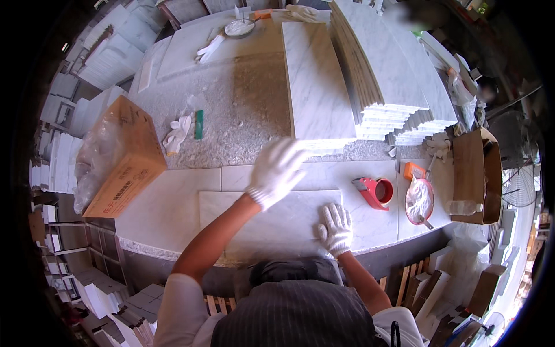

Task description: The person wraps rectangular white tiles in plastic film and places them into a cardboard box. They use a tape dispenser to seal the box and then carry the box to a stack of similar boxes.

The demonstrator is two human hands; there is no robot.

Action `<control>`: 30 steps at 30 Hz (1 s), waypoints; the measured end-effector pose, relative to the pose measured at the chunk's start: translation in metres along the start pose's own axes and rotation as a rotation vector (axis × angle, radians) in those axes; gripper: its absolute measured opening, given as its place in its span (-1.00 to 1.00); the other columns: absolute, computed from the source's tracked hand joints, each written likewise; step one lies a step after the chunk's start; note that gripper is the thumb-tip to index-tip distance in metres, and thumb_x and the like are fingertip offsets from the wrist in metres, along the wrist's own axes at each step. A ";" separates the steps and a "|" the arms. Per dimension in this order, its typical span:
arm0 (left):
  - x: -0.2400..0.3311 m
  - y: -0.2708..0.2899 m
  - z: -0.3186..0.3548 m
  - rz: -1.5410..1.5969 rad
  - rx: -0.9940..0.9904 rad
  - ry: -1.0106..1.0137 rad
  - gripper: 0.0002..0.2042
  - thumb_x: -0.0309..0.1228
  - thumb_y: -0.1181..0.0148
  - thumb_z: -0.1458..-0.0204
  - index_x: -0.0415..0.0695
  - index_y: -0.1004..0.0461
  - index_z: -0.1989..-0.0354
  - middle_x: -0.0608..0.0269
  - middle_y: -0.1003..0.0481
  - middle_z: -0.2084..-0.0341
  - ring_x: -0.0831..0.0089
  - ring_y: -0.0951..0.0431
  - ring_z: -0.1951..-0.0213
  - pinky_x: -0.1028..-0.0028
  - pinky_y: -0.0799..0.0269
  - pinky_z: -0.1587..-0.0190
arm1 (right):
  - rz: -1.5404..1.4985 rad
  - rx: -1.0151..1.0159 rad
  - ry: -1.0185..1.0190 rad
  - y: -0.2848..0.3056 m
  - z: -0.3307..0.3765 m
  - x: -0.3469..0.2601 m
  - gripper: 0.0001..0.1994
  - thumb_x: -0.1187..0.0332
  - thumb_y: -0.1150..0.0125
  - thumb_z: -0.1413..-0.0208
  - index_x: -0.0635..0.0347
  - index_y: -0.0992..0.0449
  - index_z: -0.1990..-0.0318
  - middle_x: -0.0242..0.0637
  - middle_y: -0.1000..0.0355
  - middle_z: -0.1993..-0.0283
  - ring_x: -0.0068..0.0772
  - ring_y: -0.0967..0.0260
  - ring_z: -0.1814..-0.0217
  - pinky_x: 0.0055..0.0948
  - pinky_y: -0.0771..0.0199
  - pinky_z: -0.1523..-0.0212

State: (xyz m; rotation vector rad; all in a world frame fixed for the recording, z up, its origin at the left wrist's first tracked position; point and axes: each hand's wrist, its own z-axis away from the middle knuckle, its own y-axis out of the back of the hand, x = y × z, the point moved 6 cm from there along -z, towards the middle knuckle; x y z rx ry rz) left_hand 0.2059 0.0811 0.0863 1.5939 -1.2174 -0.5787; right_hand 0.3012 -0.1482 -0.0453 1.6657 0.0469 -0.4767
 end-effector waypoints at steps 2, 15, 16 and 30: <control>0.038 -0.005 -0.058 -0.050 0.015 -0.162 -0.57 -0.14 -0.18 -0.08 -0.04 -0.42 -0.09 0.20 -0.35 -0.13 0.18 -0.33 -0.18 0.08 -0.25 -0.24 | -0.019 0.027 0.005 0.005 -0.002 -0.001 -0.46 0.05 -0.07 -0.11 0.06 -0.38 -0.23 -0.11 -0.28 -0.30 0.02 -0.15 -0.37 0.06 -0.04 -0.36; 0.057 -0.063 -0.140 -0.385 -0.293 -0.415 -0.80 -0.25 -0.10 -0.05 0.04 -0.53 0.18 0.25 -0.43 0.18 0.27 -0.43 0.11 0.34 -0.45 0.33 | -0.105 0.017 0.004 0.004 -0.003 0.003 -0.48 0.09 -0.10 -0.08 0.12 -0.43 -0.17 -0.07 -0.32 -0.26 0.06 -0.19 -0.33 0.05 -0.06 -0.35; 0.054 -0.059 -0.135 -0.378 -0.288 -0.412 -0.81 -0.25 -0.10 -0.05 0.05 -0.54 0.19 0.25 -0.43 0.18 0.27 -0.44 0.12 0.33 -0.45 0.33 | -0.115 0.021 0.010 0.006 -0.006 0.001 -0.47 0.08 -0.09 -0.08 0.12 -0.43 -0.17 -0.08 -0.32 -0.26 0.06 -0.19 -0.33 0.06 -0.06 -0.35; -0.152 0.010 -0.141 0.150 -0.066 0.612 -0.33 0.06 -0.30 0.03 -0.22 -0.37 -0.11 0.01 -0.45 -0.02 0.15 -0.43 -0.07 0.24 -0.36 -0.10 | -0.137 0.027 0.011 0.020 -0.016 0.002 -0.49 0.05 -0.13 -0.07 0.10 -0.45 -0.14 -0.09 -0.37 -0.18 0.05 -0.24 -0.28 0.09 -0.13 -0.31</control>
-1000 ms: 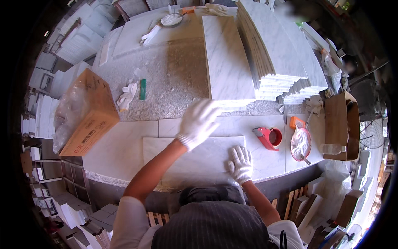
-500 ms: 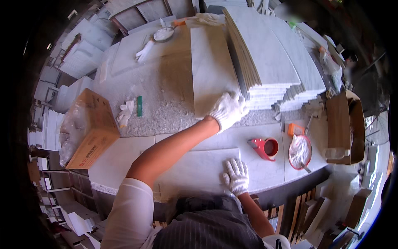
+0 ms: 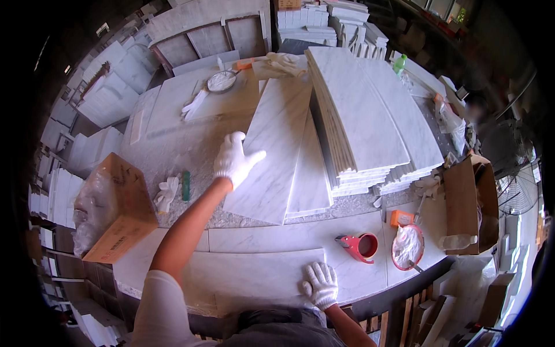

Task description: The person wraps rectangular white tiles in plastic film and places them into a cardboard box. They use a tape dispenser to seal the box and then carry the box to a stack of similar boxes.

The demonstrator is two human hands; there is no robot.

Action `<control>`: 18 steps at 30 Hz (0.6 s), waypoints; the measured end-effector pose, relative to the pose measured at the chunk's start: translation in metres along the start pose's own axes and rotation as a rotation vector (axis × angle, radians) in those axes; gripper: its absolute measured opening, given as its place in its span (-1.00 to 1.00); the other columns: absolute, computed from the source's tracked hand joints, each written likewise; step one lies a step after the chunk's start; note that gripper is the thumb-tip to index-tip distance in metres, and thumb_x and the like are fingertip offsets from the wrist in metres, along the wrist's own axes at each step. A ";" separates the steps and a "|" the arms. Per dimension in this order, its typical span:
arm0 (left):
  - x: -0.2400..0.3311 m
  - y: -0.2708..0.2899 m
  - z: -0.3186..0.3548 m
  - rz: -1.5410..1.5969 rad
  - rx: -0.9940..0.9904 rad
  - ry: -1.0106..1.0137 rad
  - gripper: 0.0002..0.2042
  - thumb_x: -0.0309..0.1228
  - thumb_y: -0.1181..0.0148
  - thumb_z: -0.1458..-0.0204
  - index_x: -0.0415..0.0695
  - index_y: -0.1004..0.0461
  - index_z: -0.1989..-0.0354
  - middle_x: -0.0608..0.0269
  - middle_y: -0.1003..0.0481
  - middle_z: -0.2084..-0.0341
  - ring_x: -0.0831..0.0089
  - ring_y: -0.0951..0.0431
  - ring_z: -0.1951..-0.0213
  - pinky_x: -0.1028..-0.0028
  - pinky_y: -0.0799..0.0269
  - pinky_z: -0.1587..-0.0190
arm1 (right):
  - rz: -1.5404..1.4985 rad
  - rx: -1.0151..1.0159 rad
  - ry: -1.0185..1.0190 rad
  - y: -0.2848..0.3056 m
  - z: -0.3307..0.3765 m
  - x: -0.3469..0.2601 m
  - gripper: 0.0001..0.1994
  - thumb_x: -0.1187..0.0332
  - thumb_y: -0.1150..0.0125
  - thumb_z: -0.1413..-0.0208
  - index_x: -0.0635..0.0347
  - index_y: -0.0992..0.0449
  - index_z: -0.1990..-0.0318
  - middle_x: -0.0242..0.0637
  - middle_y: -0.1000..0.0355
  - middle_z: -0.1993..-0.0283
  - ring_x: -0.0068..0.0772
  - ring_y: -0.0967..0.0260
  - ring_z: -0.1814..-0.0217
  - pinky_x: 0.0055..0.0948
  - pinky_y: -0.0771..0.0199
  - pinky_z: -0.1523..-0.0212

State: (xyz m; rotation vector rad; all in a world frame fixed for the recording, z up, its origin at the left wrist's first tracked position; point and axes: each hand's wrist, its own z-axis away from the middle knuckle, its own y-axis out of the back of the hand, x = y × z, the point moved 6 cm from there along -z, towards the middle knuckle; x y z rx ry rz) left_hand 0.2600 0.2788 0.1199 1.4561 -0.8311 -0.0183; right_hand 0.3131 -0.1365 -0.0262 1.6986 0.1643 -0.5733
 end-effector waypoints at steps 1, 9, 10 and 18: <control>-0.024 -0.011 -0.017 0.156 -0.169 0.201 -0.26 0.08 -0.30 0.02 -0.26 -0.32 -0.18 0.00 -0.41 -0.10 0.17 -0.38 -0.16 0.27 -0.29 -0.18 | 0.010 -0.003 0.007 -0.001 0.000 0.000 -0.49 0.05 -0.14 -0.07 0.11 -0.46 -0.14 -0.08 -0.37 -0.18 0.05 -0.24 -0.28 0.09 -0.14 -0.30; -0.052 -0.057 -0.018 0.988 -0.595 0.397 -0.42 -0.10 -0.17 -0.17 -0.31 -0.36 -0.21 0.15 -0.39 -0.18 0.43 -0.34 -0.22 0.44 -0.17 -0.29 | 0.013 -0.040 -0.007 -0.002 -0.006 -0.001 -0.52 0.05 -0.14 -0.07 0.11 -0.47 -0.09 -0.11 -0.39 -0.13 0.01 -0.29 -0.22 0.04 -0.20 -0.25; -0.048 -0.057 -0.016 0.991 -0.559 0.397 -0.44 -0.11 -0.17 -0.17 -0.31 -0.37 -0.21 0.16 -0.40 -0.18 0.44 -0.34 -0.22 0.45 -0.17 -0.28 | 0.038 -0.044 0.000 -0.002 -0.007 0.001 -0.52 0.04 -0.12 -0.08 0.08 -0.47 -0.10 -0.14 -0.39 -0.14 -0.02 -0.29 -0.22 0.02 -0.20 -0.25; -0.036 0.015 0.028 1.072 -0.284 0.387 -0.74 -0.38 -0.25 -0.12 -0.29 -0.55 0.09 0.34 -0.57 0.29 0.62 -0.52 0.25 0.57 -0.45 0.19 | 0.007 -0.030 0.000 -0.008 0.003 0.001 -0.50 0.04 -0.08 -0.10 0.10 -0.44 -0.14 -0.09 -0.33 -0.21 0.08 -0.22 -0.29 0.11 -0.12 -0.30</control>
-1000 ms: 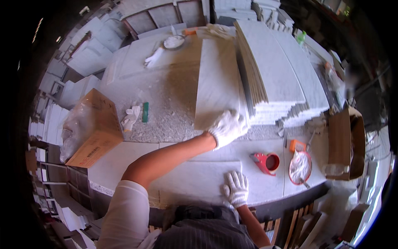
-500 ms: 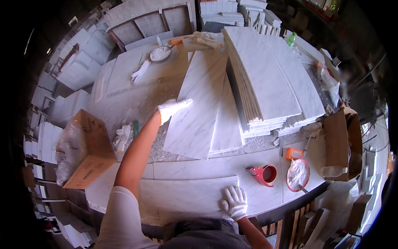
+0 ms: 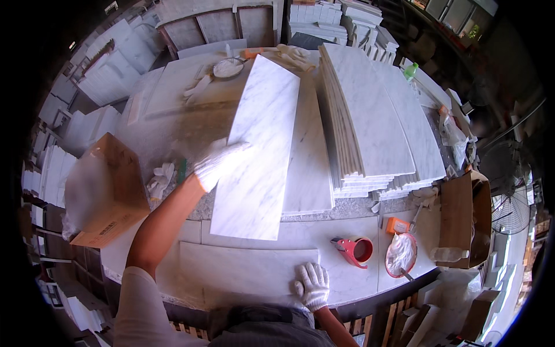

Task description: The person wraps rectangular white tiles in plastic film and places them into a cardboard box. They use a tape dispenser to seal the box and then carry the box to a stack of similar boxes.

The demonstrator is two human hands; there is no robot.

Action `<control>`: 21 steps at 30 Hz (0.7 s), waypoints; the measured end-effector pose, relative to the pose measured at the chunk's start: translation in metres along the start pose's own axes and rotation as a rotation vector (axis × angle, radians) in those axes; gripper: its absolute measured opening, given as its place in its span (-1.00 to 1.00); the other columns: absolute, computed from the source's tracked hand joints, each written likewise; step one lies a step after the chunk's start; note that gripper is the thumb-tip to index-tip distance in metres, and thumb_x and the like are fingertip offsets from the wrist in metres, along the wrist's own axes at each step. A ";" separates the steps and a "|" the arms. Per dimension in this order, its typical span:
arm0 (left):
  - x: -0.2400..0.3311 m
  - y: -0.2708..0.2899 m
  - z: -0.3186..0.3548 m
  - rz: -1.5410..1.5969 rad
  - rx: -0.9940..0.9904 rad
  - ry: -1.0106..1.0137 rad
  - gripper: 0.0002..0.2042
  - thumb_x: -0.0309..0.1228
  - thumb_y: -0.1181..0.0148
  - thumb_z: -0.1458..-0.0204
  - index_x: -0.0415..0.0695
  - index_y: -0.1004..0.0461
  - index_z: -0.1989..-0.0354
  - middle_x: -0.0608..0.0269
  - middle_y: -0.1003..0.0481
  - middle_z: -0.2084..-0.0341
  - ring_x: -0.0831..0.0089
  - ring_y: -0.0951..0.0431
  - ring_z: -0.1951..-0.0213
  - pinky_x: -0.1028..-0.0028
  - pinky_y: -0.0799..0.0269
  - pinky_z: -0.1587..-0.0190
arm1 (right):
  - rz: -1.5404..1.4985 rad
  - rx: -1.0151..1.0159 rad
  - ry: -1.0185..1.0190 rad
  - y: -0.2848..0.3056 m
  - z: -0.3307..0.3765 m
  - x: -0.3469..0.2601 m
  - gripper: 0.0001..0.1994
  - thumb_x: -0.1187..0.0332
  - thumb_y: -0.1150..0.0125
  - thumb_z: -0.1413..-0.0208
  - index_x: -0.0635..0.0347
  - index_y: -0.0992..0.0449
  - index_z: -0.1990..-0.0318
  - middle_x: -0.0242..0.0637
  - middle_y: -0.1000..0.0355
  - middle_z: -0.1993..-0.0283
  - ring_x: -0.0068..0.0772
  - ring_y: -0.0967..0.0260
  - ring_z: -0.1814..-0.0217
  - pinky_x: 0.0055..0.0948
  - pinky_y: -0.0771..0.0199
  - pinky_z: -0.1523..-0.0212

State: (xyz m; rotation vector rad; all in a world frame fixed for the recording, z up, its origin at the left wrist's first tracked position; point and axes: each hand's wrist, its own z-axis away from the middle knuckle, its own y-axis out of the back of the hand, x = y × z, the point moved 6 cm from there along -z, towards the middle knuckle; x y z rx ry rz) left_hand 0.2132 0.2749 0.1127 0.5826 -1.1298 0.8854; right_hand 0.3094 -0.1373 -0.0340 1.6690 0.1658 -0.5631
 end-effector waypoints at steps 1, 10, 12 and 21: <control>0.004 0.012 0.021 -0.043 0.046 0.006 -0.74 -0.40 -0.25 -0.12 -0.30 -0.55 0.09 0.34 -0.57 0.30 0.63 -0.52 0.27 0.57 -0.46 0.23 | -0.005 0.008 -0.009 -0.004 0.005 -0.001 -0.48 0.05 -0.08 -0.09 0.11 -0.42 -0.17 -0.07 -0.33 -0.22 0.09 -0.22 -0.29 0.10 -0.10 -0.31; 0.029 0.056 0.242 -0.607 0.095 -0.186 -0.65 -0.38 -0.27 -0.07 -0.34 -0.47 0.02 0.18 -0.58 0.31 0.44 -0.57 0.25 0.37 -0.48 0.16 | 0.016 0.020 -0.020 -0.001 0.001 -0.002 -0.49 0.22 -0.16 -0.05 0.14 -0.42 -0.19 -0.05 -0.31 -0.27 0.10 -0.18 -0.34 0.06 -0.08 -0.36; 0.018 0.053 0.274 -0.939 0.032 -0.168 -0.63 -0.32 -0.30 -0.03 -0.32 -0.50 0.06 0.08 -0.58 0.33 0.30 -0.59 0.26 0.34 -0.49 0.15 | -0.006 0.026 -0.018 -0.002 0.005 -0.001 -0.51 0.28 -0.16 -0.04 0.13 -0.43 -0.18 -0.06 -0.31 -0.27 0.09 -0.18 -0.34 0.03 -0.09 -0.36; -0.093 0.005 0.309 -1.456 -0.391 -0.524 -0.66 -0.11 -0.18 -0.07 -0.11 -0.57 0.15 0.16 -0.56 0.28 0.26 -0.57 0.25 0.31 -0.50 0.21 | -0.059 0.048 0.047 -0.006 0.011 0.020 -0.70 0.36 -0.15 -0.05 0.17 -0.56 0.05 -0.02 -0.46 -0.01 0.15 -0.33 -0.13 0.03 -0.24 -0.19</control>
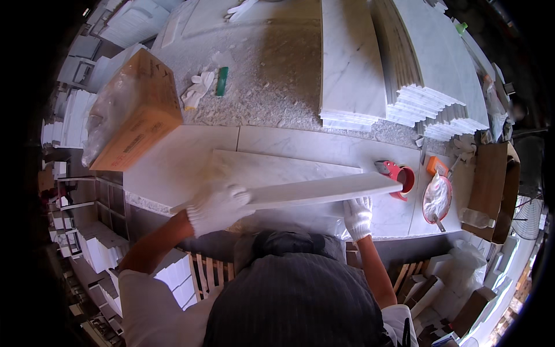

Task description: The person wraps rectangular white tiles in plastic film and places them into a cardboard box. They use a tape dispenser to seal the box and then carry the box to a stack of similar boxes.

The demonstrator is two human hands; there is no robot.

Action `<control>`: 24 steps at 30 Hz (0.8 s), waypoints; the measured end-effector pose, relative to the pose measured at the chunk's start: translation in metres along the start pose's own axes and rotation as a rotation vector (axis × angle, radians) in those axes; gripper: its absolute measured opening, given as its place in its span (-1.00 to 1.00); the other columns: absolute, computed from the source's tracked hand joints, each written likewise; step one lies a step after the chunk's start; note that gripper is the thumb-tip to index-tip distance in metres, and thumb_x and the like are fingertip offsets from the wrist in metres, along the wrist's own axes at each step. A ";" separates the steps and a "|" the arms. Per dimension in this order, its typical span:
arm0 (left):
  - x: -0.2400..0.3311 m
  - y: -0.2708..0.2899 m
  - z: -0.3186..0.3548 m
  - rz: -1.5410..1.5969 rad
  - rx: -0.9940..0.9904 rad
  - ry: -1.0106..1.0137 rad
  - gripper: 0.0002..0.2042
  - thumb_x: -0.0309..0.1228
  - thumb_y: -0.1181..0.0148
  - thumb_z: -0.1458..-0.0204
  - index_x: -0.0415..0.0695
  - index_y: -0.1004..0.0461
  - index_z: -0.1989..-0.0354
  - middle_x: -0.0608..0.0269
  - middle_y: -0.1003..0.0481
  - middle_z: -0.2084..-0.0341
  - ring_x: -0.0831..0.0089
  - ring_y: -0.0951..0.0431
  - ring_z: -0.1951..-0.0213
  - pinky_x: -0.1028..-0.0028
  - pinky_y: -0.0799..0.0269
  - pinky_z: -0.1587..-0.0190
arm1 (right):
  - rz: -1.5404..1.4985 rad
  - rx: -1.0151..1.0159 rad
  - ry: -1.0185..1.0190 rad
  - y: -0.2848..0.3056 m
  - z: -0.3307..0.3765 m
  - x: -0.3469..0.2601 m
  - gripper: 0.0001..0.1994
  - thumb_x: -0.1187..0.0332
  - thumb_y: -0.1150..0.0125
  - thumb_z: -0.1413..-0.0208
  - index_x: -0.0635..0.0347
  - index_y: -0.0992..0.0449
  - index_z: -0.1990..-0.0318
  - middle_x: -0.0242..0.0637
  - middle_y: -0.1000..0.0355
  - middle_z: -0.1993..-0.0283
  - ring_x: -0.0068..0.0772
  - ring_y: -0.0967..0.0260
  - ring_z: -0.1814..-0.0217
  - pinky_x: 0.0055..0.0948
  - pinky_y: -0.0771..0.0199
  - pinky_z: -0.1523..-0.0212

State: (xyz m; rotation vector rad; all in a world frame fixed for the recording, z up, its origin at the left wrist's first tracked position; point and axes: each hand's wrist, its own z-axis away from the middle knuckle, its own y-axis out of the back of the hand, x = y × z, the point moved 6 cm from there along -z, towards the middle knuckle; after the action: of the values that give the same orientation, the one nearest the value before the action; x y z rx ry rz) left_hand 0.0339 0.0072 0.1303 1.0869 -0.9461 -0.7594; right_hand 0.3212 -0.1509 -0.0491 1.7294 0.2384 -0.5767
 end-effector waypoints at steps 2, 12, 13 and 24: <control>0.006 -0.016 -0.007 -0.090 0.053 -0.124 -0.71 -0.16 -0.16 -0.09 -0.09 -0.55 0.15 0.22 -0.56 0.28 0.29 -0.56 0.23 0.33 -0.51 0.27 | 0.021 -0.009 -0.022 -0.016 0.013 0.014 -0.76 0.34 -0.14 -0.06 0.16 -0.58 0.13 -0.02 -0.51 0.10 0.15 -0.40 -0.02 0.02 -0.31 -0.11; 0.011 -0.038 -0.032 -0.306 0.180 -0.183 -0.71 -0.41 -0.11 0.05 -0.06 -0.49 0.10 0.37 -0.50 0.17 0.49 -0.52 0.20 0.43 -0.48 0.25 | -0.152 0.012 -0.225 -0.057 0.042 0.055 -0.76 0.28 -0.12 -0.09 0.24 -0.55 0.19 -0.11 -0.53 0.24 -0.01 -0.47 0.17 -0.12 -0.43 0.15; 0.010 -0.041 -0.033 -0.311 0.179 -0.185 -0.71 -0.41 -0.11 0.05 -0.06 -0.49 0.10 0.38 -0.50 0.17 0.49 -0.51 0.19 0.44 -0.48 0.23 | -0.237 0.007 -0.260 -0.048 0.033 0.047 -0.74 0.27 -0.13 -0.09 0.25 -0.53 0.15 -0.11 -0.52 0.19 -0.02 -0.44 0.12 -0.16 -0.41 0.07; 0.005 -0.118 -0.028 -0.227 0.162 -0.080 -0.66 -0.36 -0.05 -0.04 0.03 -0.46 -0.04 0.31 -0.41 -0.08 0.36 -0.36 -0.15 0.00 -0.20 -0.22 | 0.012 0.053 -0.098 -0.015 0.010 0.016 -0.59 0.20 -0.16 -0.03 0.24 -0.48 0.00 -0.03 -0.43 -0.04 0.07 -0.28 -0.17 -0.08 -0.22 -0.23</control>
State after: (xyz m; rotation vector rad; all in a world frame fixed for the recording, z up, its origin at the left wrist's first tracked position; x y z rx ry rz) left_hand 0.0545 -0.0218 0.0141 1.3294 -0.9747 -0.9300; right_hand 0.3255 -0.1595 -0.0708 1.7473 0.1447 -0.6620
